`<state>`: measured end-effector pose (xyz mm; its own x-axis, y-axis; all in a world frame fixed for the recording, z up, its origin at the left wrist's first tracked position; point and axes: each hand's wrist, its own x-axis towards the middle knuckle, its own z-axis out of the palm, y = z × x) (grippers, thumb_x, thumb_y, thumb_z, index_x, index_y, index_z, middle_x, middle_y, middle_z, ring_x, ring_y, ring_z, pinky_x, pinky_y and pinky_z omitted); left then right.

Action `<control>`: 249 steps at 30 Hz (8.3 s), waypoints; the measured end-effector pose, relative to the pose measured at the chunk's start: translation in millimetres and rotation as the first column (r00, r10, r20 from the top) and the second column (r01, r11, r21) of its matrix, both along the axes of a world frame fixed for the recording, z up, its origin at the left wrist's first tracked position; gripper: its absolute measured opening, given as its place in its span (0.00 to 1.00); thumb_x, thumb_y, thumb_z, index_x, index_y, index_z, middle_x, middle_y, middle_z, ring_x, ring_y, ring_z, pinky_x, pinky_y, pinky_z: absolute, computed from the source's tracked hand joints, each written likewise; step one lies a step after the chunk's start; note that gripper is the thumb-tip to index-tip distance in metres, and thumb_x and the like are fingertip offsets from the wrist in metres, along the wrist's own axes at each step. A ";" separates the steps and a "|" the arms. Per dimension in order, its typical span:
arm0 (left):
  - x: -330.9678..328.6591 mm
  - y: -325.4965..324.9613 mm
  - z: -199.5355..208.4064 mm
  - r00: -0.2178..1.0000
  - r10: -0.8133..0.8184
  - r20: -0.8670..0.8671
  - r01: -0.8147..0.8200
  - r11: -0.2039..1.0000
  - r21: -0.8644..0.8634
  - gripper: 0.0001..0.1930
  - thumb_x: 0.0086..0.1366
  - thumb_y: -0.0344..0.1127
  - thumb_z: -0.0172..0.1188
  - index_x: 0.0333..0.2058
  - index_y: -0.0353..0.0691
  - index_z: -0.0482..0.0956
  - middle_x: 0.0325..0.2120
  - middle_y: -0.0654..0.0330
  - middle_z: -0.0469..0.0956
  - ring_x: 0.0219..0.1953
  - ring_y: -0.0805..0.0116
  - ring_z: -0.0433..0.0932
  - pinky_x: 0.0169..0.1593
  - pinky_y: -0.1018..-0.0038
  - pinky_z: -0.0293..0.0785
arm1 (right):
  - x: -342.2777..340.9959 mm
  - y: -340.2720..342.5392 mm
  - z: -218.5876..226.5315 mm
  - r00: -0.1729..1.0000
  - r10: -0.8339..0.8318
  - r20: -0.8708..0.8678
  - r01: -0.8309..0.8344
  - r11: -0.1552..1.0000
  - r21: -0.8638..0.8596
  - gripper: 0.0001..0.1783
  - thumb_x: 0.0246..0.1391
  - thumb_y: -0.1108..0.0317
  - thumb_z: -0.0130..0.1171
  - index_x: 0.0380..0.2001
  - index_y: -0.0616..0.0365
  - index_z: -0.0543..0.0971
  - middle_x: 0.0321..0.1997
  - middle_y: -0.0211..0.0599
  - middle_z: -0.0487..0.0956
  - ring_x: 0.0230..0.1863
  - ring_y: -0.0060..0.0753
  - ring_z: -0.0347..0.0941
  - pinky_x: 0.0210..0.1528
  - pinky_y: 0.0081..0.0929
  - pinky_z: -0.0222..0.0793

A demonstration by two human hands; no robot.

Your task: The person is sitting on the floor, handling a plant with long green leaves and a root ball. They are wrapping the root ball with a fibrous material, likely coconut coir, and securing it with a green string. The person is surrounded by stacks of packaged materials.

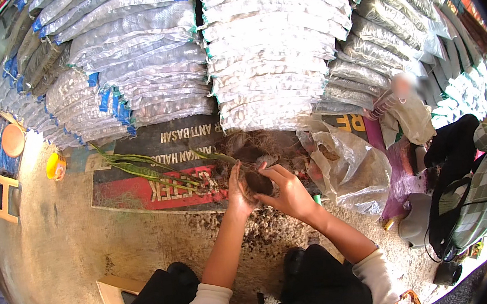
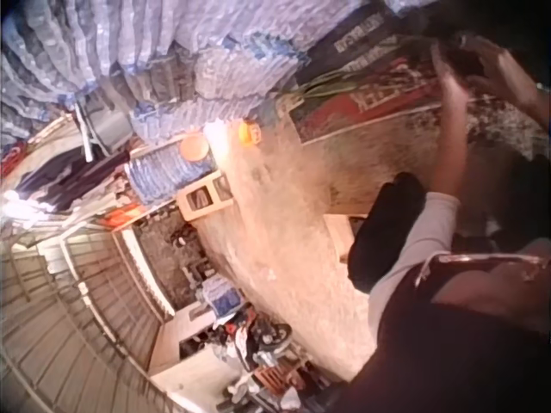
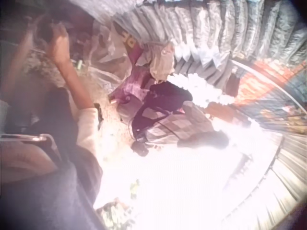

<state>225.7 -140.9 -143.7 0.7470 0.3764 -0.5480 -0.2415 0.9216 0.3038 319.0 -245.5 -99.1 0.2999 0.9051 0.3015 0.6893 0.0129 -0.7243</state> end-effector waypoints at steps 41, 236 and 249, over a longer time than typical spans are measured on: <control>-5.7 -13.2 -23.8 0.989 0.128 0.067 -0.139 0.972 0.189 0.13 0.62 0.41 0.53 0.42 0.41 0.71 0.36 0.61 0.76 0.38 0.69 0.76 0.39 0.71 0.76 | 14.5 -19.6 -3.6 0.987 0.098 0.124 -0.111 0.988 0.106 0.32 0.35 0.60 0.68 0.46 0.59 0.72 0.48 0.39 0.71 0.51 0.44 0.64 0.51 0.38 0.62; -41.9 -8.4 -70.2 0.979 0.184 -0.084 -0.176 0.980 0.096 0.18 0.66 0.44 0.43 0.46 0.38 0.71 0.28 0.62 0.75 0.26 0.68 0.75 0.28 0.69 0.74 | 132.3 12.1 -140.3 0.526 -0.614 -0.588 0.364 0.788 -0.497 0.48 0.43 0.37 0.57 0.49 0.76 0.65 0.41 0.52 0.74 0.42 0.35 0.72 0.41 0.30 0.69; -31.0 -14.6 -75.7 0.972 0.182 0.147 -0.194 0.979 0.069 0.25 0.66 0.49 0.35 0.51 0.34 0.60 0.50 0.50 0.64 0.54 0.53 0.64 0.58 0.56 0.62 | 59.4 35.3 -66.1 0.666 -0.299 -0.683 0.126 0.948 -0.292 0.39 0.54 0.42 0.47 0.52 0.71 0.64 0.47 0.43 0.73 0.48 0.31 0.68 0.50 0.28 0.63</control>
<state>194.7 -155.5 -219.4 0.7253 0.5567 -0.4051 -0.4532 0.8289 0.3279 378.3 -210.2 -165.2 0.5353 0.8011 -0.2677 -0.0716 -0.2728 -0.9594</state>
